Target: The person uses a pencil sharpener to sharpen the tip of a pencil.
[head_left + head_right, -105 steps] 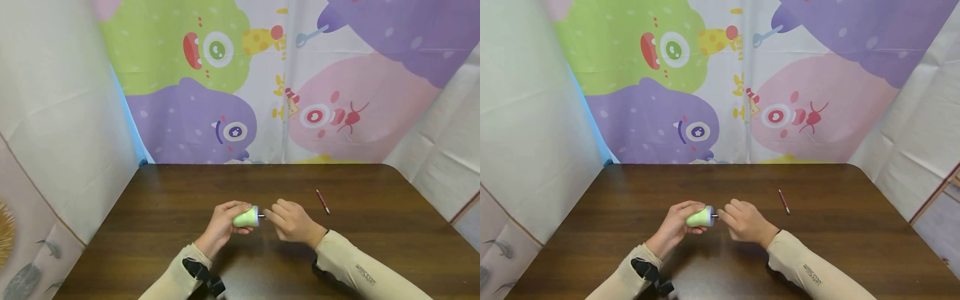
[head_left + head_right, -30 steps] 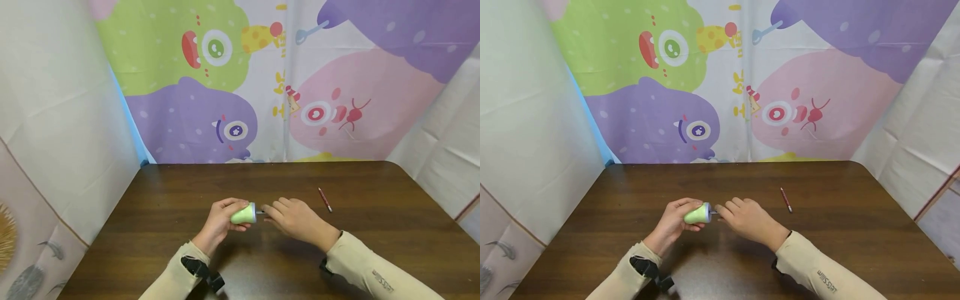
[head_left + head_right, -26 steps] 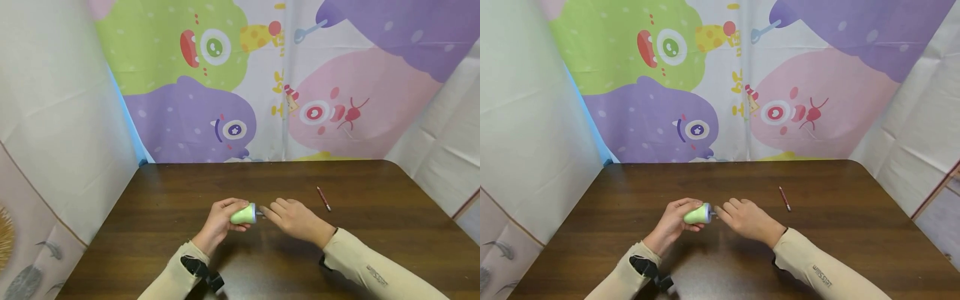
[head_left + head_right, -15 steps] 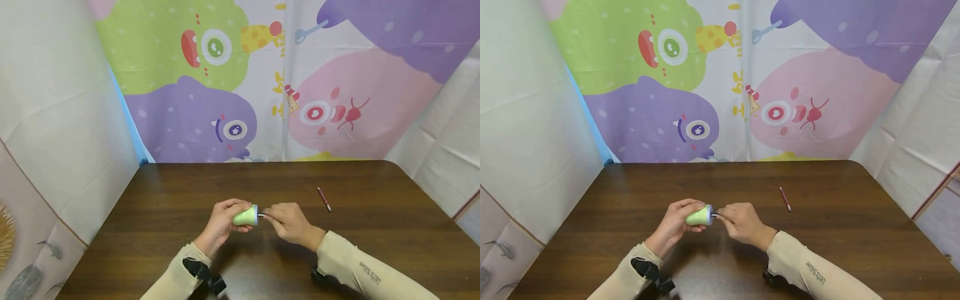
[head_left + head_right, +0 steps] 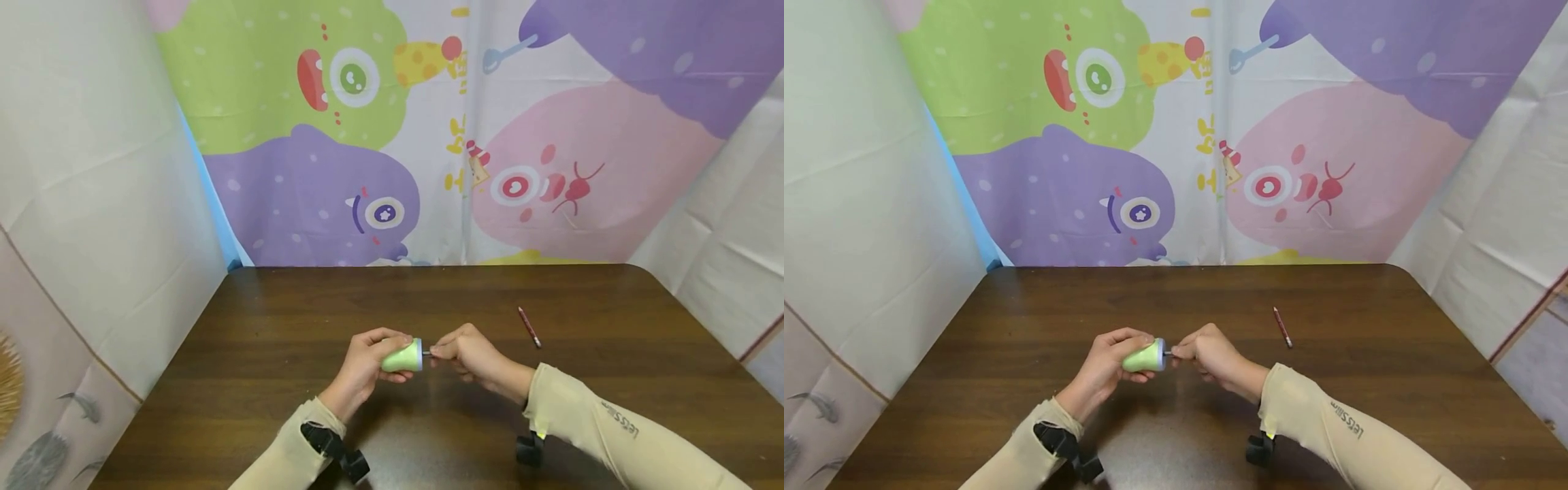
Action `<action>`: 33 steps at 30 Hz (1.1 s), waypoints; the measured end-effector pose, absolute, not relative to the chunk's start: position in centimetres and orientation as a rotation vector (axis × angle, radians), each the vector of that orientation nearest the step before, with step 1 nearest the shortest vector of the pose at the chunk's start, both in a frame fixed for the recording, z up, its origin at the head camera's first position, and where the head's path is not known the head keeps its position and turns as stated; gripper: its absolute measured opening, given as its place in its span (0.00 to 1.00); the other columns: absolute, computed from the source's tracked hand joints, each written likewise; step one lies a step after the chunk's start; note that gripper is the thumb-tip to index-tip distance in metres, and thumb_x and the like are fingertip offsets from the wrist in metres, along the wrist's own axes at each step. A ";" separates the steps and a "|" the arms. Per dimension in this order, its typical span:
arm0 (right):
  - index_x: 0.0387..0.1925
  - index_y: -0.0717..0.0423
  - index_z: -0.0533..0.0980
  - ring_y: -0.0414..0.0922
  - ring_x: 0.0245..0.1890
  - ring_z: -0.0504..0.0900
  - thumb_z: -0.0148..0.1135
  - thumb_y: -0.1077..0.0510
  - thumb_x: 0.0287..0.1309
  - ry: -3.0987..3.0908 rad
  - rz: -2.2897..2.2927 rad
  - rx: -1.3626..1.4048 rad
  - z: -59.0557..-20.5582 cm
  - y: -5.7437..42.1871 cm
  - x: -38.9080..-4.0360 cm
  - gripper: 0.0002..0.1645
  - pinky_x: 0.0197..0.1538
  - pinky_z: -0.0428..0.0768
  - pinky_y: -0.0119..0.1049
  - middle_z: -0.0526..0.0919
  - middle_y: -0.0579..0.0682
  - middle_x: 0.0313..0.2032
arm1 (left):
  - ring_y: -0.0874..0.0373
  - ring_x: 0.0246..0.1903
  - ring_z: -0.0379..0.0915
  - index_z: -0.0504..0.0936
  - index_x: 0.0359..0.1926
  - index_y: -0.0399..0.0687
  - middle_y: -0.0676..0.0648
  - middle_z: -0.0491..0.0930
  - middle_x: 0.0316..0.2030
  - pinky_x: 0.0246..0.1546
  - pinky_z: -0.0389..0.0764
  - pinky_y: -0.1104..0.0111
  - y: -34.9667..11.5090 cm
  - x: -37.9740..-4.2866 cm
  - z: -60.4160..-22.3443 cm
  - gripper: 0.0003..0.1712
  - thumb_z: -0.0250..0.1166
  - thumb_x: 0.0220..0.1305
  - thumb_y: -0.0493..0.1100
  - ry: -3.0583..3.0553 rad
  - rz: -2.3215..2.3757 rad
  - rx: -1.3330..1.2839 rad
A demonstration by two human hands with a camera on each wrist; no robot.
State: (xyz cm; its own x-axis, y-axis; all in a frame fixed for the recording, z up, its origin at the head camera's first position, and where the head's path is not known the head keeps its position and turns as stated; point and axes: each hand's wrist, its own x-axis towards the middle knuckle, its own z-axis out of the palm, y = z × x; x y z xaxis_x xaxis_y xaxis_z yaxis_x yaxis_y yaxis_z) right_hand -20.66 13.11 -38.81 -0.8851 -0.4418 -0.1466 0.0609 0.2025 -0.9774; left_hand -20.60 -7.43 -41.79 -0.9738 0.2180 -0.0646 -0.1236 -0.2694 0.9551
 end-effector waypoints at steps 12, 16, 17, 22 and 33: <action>0.34 0.60 0.79 0.33 0.16 0.66 0.62 0.55 0.65 2.663 -1.098 -1.199 -38.4 14.4 -21.0 0.11 0.17 0.69 0.27 0.74 0.41 0.19 | 0.51 0.17 0.81 0.86 0.36 0.38 0.39 0.80 0.28 0.15 0.84 0.68 -7.8 -20.8 -41.4 0.05 0.67 0.60 0.36 1.777 2.309 0.156; 0.40 0.60 0.77 0.35 0.21 0.75 0.63 0.54 0.67 3.064 -0.515 -2.099 -39.1 14.9 -21.5 0.12 0.21 0.78 0.27 0.80 0.46 0.26 | 0.52 0.17 0.81 0.86 0.35 0.42 0.39 0.80 0.27 0.15 0.84 0.68 -8.1 -20.9 -41.1 0.03 0.67 0.61 0.37 1.749 2.314 0.130; 0.41 0.61 0.78 0.37 0.21 0.74 0.61 0.54 0.69 3.079 -0.397 -2.277 -39.3 15.0 -21.7 0.12 0.21 0.78 0.27 0.79 0.46 0.26 | 0.52 0.17 0.81 0.86 0.34 0.43 0.39 0.80 0.27 0.15 0.84 0.68 -8.1 -20.9 -41.0 0.02 0.67 0.61 0.37 1.741 2.316 0.124; 0.40 0.63 0.81 0.40 0.20 0.69 0.50 0.59 0.75 3.077 -0.151 -2.702 -39.9 15.0 -22.5 0.14 0.18 0.72 0.26 0.75 0.47 0.24 | 0.52 0.17 0.81 0.86 0.33 0.46 0.40 0.80 0.26 0.15 0.84 0.68 -8.0 -20.7 -40.9 0.02 0.67 0.61 0.37 1.696 2.325 0.119; 0.27 0.62 0.84 0.34 0.21 0.74 0.64 0.66 0.61 2.801 -1.385 -1.342 -39.7 13.2 -20.8 0.08 0.23 0.76 0.28 0.85 0.47 0.25 | 0.53 0.16 0.81 0.87 0.34 0.43 0.40 0.80 0.25 0.14 0.84 0.69 -7.9 -20.7 -41.2 0.03 0.67 0.61 0.37 1.724 2.354 0.100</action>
